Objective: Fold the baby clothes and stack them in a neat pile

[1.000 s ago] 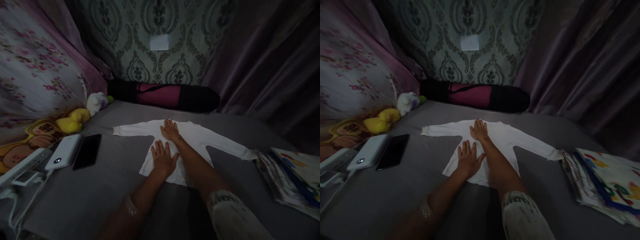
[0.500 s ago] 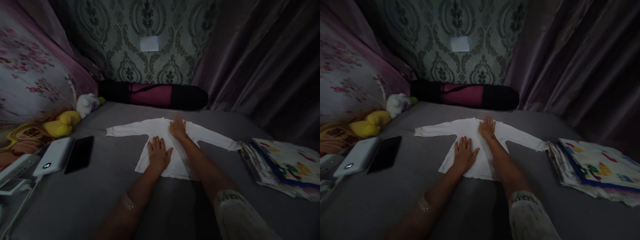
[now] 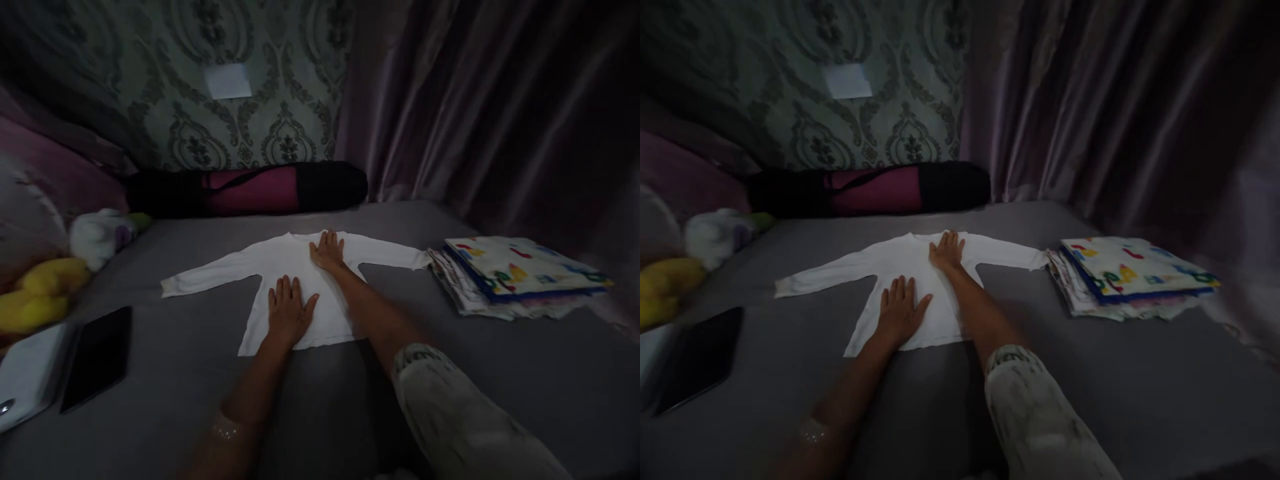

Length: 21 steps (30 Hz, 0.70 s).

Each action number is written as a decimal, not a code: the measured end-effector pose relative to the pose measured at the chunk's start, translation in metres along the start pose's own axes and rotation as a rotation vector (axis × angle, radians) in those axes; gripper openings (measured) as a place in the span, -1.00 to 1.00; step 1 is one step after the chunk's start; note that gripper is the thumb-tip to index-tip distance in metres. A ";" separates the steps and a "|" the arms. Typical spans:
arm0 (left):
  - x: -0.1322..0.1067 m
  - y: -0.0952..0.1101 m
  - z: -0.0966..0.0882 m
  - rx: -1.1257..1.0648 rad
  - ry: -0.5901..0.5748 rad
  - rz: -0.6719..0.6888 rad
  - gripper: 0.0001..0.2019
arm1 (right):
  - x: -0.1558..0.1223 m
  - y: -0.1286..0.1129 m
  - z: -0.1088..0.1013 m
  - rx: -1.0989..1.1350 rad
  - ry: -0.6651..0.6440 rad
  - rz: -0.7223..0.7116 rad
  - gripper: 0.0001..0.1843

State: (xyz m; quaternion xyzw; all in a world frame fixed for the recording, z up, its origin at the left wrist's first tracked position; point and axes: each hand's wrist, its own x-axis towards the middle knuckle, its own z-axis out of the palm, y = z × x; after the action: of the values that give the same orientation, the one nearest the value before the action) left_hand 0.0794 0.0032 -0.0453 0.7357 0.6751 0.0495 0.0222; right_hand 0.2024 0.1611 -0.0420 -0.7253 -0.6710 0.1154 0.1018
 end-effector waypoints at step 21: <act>0.000 0.001 -0.009 -0.069 -0.101 -0.024 -0.22 | -0.036 0.225 -0.127 -0.322 0.030 0.207 -0.88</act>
State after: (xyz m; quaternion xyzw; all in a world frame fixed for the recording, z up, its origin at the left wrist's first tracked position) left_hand 0.0790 0.0028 -0.0368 0.7280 0.6797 0.0352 0.0822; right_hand 0.4520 0.1081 0.0119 -0.7989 -0.6012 0.0056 -0.0180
